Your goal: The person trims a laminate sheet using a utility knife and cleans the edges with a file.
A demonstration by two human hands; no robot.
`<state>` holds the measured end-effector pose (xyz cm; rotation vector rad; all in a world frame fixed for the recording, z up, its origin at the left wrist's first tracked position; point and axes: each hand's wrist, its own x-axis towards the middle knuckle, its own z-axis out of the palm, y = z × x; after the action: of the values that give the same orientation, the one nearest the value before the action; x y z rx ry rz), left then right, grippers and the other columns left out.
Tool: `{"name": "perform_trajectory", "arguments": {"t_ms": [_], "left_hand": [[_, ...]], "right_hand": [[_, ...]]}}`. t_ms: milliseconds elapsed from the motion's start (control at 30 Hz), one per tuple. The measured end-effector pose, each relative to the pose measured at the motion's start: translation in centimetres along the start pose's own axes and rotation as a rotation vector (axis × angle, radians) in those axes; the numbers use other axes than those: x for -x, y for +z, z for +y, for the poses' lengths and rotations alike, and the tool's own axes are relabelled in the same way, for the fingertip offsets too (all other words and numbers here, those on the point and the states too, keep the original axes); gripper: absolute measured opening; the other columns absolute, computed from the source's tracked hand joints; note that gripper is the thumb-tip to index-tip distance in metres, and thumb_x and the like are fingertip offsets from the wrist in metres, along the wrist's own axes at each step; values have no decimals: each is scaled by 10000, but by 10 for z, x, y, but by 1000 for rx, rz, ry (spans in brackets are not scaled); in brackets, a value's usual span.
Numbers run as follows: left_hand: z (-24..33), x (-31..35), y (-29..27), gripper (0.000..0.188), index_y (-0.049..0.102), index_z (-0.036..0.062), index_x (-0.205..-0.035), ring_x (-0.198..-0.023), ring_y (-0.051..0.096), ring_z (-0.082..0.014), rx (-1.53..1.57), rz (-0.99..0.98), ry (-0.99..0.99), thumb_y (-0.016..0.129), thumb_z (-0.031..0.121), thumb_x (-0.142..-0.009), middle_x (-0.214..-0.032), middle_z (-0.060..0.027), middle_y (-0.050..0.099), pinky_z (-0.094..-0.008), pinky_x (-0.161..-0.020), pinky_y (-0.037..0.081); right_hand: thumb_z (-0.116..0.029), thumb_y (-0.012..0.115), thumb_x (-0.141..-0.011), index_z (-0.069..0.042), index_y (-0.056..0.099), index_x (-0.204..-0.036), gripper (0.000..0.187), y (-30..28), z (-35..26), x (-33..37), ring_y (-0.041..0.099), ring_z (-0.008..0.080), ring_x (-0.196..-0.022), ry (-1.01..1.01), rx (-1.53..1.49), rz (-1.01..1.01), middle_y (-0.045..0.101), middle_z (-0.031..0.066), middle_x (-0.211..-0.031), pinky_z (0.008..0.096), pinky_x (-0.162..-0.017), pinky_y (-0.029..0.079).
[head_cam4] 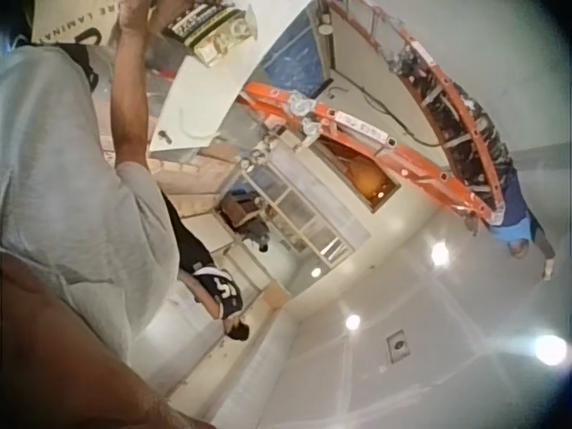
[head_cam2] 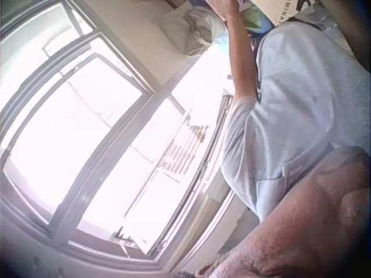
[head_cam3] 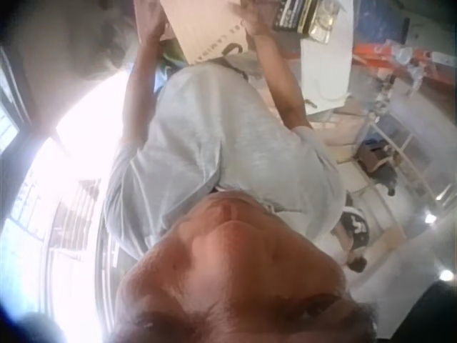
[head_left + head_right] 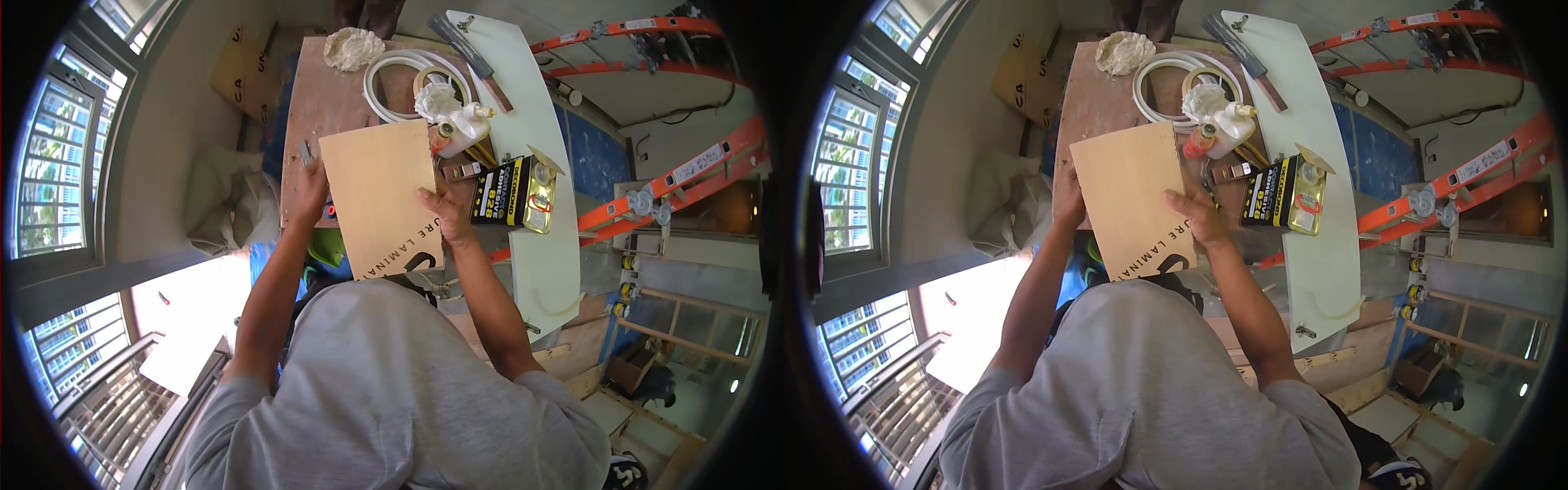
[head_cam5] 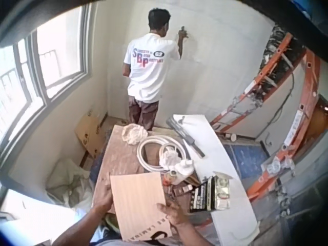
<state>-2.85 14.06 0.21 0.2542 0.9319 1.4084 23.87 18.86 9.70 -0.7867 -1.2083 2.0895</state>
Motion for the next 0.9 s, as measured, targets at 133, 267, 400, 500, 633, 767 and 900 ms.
{"name": "perform_trajectory", "arguments": {"t_ms": [133,267,400,500,633,767,900], "left_hand": [[43,87,32,679,438,13,-1545,-1271,637,-268,198,-343,49,645,431,-1052,-1424,-124,629,-414,-1028,532],[48,114,49,554,510,6,-1461,-1273,600,-188,-182,-120,292,723,246,-1009,-1380,-99,624,-349,-1076,485],[59,131,47,440,543,6,-1374,-1191,612,-164,-226,-61,436,715,165,-1001,-1282,-78,653,-328,-1037,481],[65,142,43,365,558,11,-1313,-1131,608,-137,-332,-49,474,701,145,-1005,-1210,-61,665,-312,-1003,477],[69,160,50,334,560,10,-1290,-1094,609,-123,-402,-20,533,692,138,-1012,-1174,-60,671,-300,-976,482],[65,165,57,340,558,8,-1302,-1066,629,-122,-393,31,601,688,150,-1022,-1167,-65,678,-294,-942,503],[66,165,53,355,558,9,-1312,-1054,645,-122,-328,77,558,692,170,-1026,-1172,-67,684,-295,-924,521]], "right_hand": [[-244,658,-1040,-23,491,-1542,573,15,4,-11,596,131,-1211,-142,44,21,651,54,-1351,309,-1034,465],[-222,706,-1037,-19,580,-1409,443,40,-7,-34,619,76,-1079,-357,321,77,690,34,-1210,245,-897,495],[-242,790,-984,4,695,-1184,332,57,-29,-48,635,62,-881,-389,458,180,711,30,-1022,239,-735,513],[-232,800,-973,15,718,-987,260,63,-31,-52,621,61,-732,-501,539,224,686,9,-812,242,-655,500],[-217,746,-1009,18,692,-937,251,71,-30,-50,622,86,-678,-533,635,251,677,36,-779,272,-623,499],[-219,669,-1052,20,667,-938,264,78,-23,-57,651,139,-667,-539,836,349,683,75,-774,318,-627,514],[-241,625,-1084,-2,652,-992,258,94,-31,-50,641,116,-671,-494,584,351,675,51,-776,293,-617,508]]}}
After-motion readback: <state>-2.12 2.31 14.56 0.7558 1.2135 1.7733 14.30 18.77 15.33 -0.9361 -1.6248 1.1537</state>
